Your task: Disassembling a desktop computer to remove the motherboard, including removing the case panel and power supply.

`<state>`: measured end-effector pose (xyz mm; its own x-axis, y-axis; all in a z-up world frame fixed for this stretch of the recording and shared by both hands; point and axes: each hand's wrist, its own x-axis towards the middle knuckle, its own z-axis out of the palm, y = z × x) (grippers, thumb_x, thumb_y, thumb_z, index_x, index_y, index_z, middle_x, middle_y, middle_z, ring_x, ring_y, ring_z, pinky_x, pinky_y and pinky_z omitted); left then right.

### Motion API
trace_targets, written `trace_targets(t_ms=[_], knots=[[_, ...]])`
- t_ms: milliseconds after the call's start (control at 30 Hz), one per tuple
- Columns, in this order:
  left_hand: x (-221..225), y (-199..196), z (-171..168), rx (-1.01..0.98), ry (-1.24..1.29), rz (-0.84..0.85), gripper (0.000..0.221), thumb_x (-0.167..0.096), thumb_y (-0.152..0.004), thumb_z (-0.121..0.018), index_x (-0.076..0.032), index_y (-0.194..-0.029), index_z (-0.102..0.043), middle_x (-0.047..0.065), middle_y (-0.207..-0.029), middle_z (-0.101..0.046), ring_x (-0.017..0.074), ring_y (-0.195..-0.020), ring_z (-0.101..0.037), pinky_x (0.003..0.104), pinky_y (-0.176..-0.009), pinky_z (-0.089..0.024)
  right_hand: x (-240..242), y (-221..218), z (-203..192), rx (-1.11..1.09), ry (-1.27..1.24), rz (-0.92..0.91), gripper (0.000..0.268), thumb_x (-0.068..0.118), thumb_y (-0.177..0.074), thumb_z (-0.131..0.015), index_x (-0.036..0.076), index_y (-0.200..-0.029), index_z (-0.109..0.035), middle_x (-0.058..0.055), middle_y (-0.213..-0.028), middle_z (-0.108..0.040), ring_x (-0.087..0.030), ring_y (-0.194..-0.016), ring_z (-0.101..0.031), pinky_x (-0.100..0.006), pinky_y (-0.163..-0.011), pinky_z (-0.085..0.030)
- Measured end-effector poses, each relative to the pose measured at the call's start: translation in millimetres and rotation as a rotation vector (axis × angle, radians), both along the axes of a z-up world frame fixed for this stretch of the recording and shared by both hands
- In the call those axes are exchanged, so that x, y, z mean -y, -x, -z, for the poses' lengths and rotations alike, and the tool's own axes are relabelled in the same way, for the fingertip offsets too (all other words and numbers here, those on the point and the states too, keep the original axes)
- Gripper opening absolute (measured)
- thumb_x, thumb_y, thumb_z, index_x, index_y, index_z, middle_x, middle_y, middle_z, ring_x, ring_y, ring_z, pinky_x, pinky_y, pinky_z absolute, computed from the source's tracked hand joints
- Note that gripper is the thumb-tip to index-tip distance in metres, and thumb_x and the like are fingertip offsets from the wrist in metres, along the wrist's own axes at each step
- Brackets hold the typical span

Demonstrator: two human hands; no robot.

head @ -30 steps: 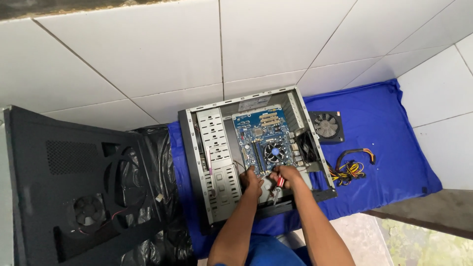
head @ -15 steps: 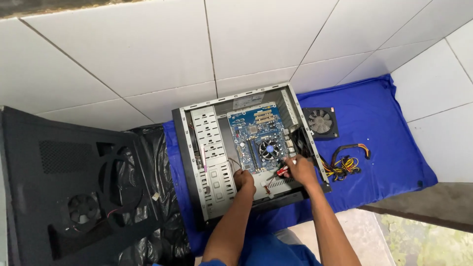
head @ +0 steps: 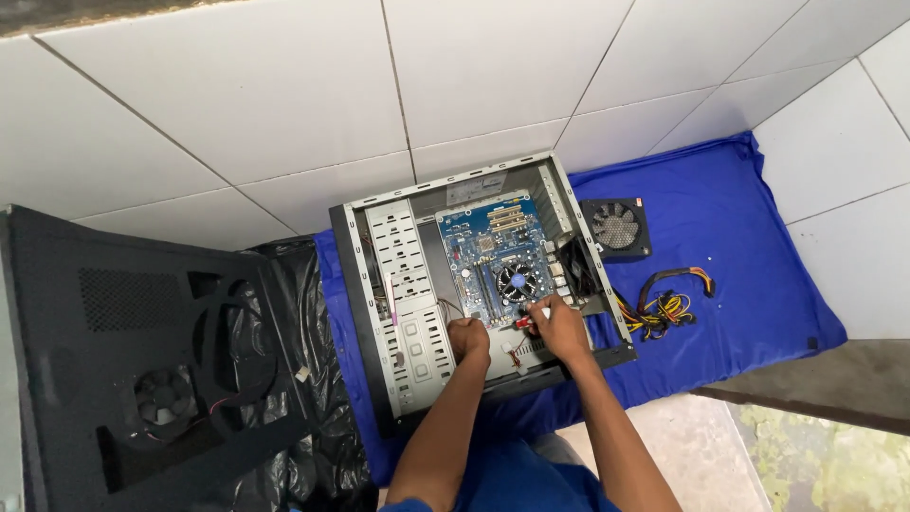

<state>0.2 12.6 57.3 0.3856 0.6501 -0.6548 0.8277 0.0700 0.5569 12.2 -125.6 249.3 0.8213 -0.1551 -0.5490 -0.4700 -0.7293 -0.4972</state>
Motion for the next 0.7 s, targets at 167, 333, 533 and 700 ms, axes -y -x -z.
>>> trace_targets(t_ms=[167,333,533,700], knots=[[0,3,12,-0.085,0.157,0.099,0.019,-0.022,-0.090,-0.061,-0.013,-0.102,-0.073,0.005,-0.058,-0.067,0.0203,-0.050,-0.068,0.033,-0.048,-0.052,1,1,-4,0.001,0.016,-0.014,0.037,0.044,-0.100,-0.059,0.012,-0.114,-0.071,-0.022,-0.092,-0.079,-0.041,-0.111,-0.071,-0.049,-0.092,-0.054],[-2,2,-18,-0.132,0.229,0.145,0.023,-0.021,-0.094,-0.059,-0.008,-0.108,-0.073,0.012,-0.066,-0.073,0.0215,-0.059,-0.074,0.034,-0.053,-0.059,5,2,-8,0.006,-0.032,0.033,0.039,0.043,-0.100,-0.058,0.010,-0.115,-0.071,-0.022,-0.093,-0.079,-0.041,-0.111,-0.071,-0.048,-0.091,-0.054],[-6,6,-28,-0.061,0.087,0.478,0.015,-0.017,-0.095,-0.059,-0.014,-0.098,-0.073,0.011,-0.082,-0.073,0.0282,-0.083,-0.075,0.040,-0.070,-0.061,11,5,-12,0.036,-0.020,0.074,0.038,0.041,-0.100,-0.057,0.009,-0.115,-0.071,-0.022,-0.094,-0.079,-0.040,-0.107,-0.072,-0.048,-0.087,-0.056],[-12,1,-70,0.148,-0.280,1.059,0.015,0.002,-0.090,-0.061,-0.003,-0.103,-0.069,0.018,-0.098,-0.063,0.0351,-0.098,-0.071,0.048,-0.082,-0.060,20,13,-27,0.074,-0.034,0.128,0.041,0.045,-0.098,-0.061,0.010,-0.116,-0.071,-0.025,-0.095,-0.077,-0.041,-0.106,-0.072,-0.049,-0.087,-0.055]])
